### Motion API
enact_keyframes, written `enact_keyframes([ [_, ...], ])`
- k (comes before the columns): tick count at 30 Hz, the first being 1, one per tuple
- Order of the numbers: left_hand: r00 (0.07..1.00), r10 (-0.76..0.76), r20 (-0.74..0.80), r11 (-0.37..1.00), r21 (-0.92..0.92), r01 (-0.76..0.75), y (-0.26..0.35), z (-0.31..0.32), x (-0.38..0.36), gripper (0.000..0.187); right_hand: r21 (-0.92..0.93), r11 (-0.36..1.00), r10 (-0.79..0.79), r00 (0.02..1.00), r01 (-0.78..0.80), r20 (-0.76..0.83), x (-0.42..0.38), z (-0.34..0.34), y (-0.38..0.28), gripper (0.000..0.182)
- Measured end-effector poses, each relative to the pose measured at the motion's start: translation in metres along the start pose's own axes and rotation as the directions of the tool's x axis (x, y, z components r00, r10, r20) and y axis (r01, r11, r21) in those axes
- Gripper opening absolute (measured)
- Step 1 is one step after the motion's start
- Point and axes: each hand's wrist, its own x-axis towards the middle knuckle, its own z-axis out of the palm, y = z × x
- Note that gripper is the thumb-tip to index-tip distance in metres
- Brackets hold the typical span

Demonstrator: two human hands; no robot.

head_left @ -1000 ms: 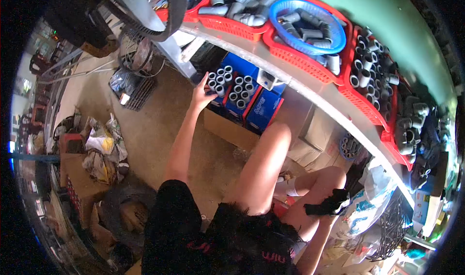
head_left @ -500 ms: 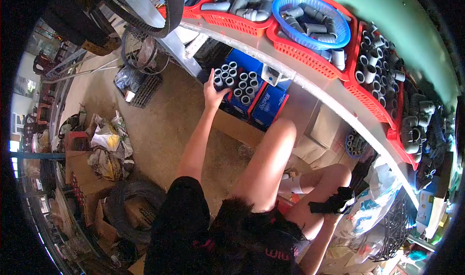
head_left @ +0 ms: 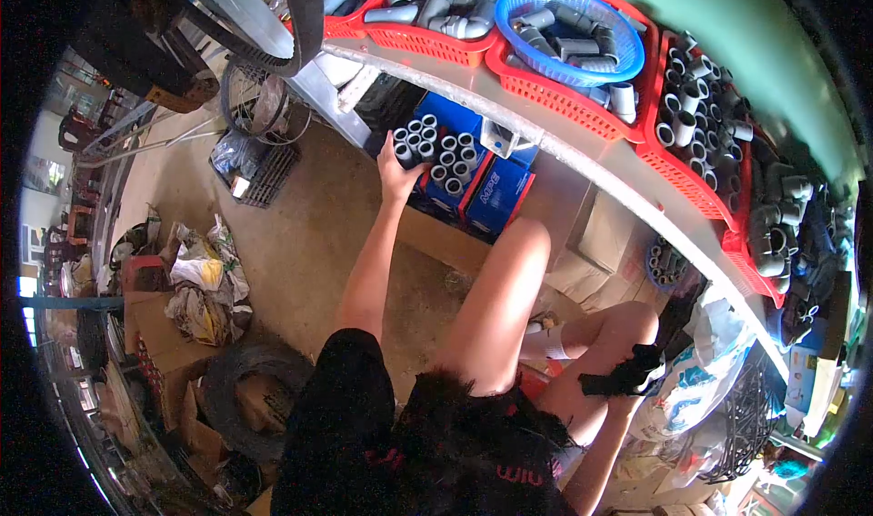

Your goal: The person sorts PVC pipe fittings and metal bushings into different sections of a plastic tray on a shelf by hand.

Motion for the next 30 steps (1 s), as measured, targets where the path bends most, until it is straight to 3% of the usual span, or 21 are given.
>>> enact_keyframes([
  [3,0.997,0.043,-0.070,0.999,0.027,-0.041,0.004,-0.002,-0.004,0.102,0.051,0.998,0.029,0.999,-0.031,0.043,0.003,-0.008,0.001,0.011],
  [8,0.995,0.030,-0.091,0.990,0.139,-0.017,0.010,-0.009,-0.020,0.077,-0.019,0.999,-0.034,0.993,0.036,0.116,0.011,-0.024,0.013,0.011],
  [9,0.997,0.007,-0.078,0.989,0.147,0.004,0.006,-0.010,-0.022,0.072,-0.296,0.903,-0.240,0.938,0.310,0.249,0.024,-0.043,0.026,0.018],
  [10,0.997,0.037,-0.069,0.982,0.187,-0.024,0.005,-0.011,-0.022,0.067,-0.491,0.663,-0.431,0.824,0.565,0.367,0.034,-0.054,0.034,0.024],
  [12,0.994,0.095,-0.049,0.961,0.266,-0.079,0.003,-0.014,-0.021,0.057,-0.455,0.681,-0.430,0.816,0.574,0.385,0.040,-0.069,0.044,0.031],
  [13,0.995,0.069,-0.073,0.972,0.230,-0.050,0.008,-0.016,-0.021,0.045,-0.222,0.923,-0.244,0.924,0.314,0.294,0.032,-0.059,0.037,0.030],
  [14,0.997,0.040,-0.063,0.975,0.221,-0.026,0.009,-0.017,-0.020,0.043,0.084,0.996,-0.044,0.981,0.029,0.187,0.020,-0.041,0.024,0.030],
  [15,0.999,0.014,-0.052,0.977,0.212,-0.003,0.008,-0.017,-0.018,0.041,0.148,0.989,0.005,0.990,-0.026,0.141,0.016,-0.032,0.018,0.029],
  [17,0.999,-0.008,-0.046,0.977,0.215,0.018,0.008,-0.017,-0.014,0.037,0.053,0.997,-0.062,0.990,0.056,0.126,0.013,-0.030,0.016,0.028],
  [18,0.999,-0.004,-0.051,0.974,0.227,0.016,0.005,-0.017,-0.014,0.036,-0.089,0.980,-0.166,0.975,0.180,0.144,0.013,-0.030,0.017,0.027],
  [20,0.999,-0.002,-0.047,0.973,0.228,0.012,0.001,-0.016,-0.014,0.037,-0.394,0.809,-0.382,0.900,0.435,0.210,0.014,-0.028,0.019,0.025],
  [22,0.999,-0.001,-0.033,0.978,0.210,0.008,0.000,-0.017,-0.014,0.042,-0.528,0.639,-0.497,0.824,0.560,0.273,0.015,-0.028,0.019,0.024],
  [25,0.993,-0.100,-0.063,0.989,0.104,0.106,0.014,-0.020,-0.018,0.051,-0.584,0.524,-0.560,0.767,0.620,0.313,0.016,-0.025,0.017,0.022],
  [26,0.987,-0.047,-0.153,0.998,0.040,0.053,0.018,-0.020,-0.020,0.055,-0.591,0.506,-0.572,0.757,0.628,0.315,0.016,-0.024,0.014,0.022],
  [28,0.955,0.113,-0.276,0.988,0.132,-0.079,0.053,-0.029,-0.013,0.052,-0.601,0.481,-0.589,0.743,0.639,0.318,0.016,-0.020,0.012,0.021],
  [30,0.947,0.128,-0.294,0.992,0.060,-0.115,0.102,-0.041,0.002,0.047,-0.606,0.448,-0.599,0.724,0.657,0.342,0.018,-0.020,0.011,0.020],
])
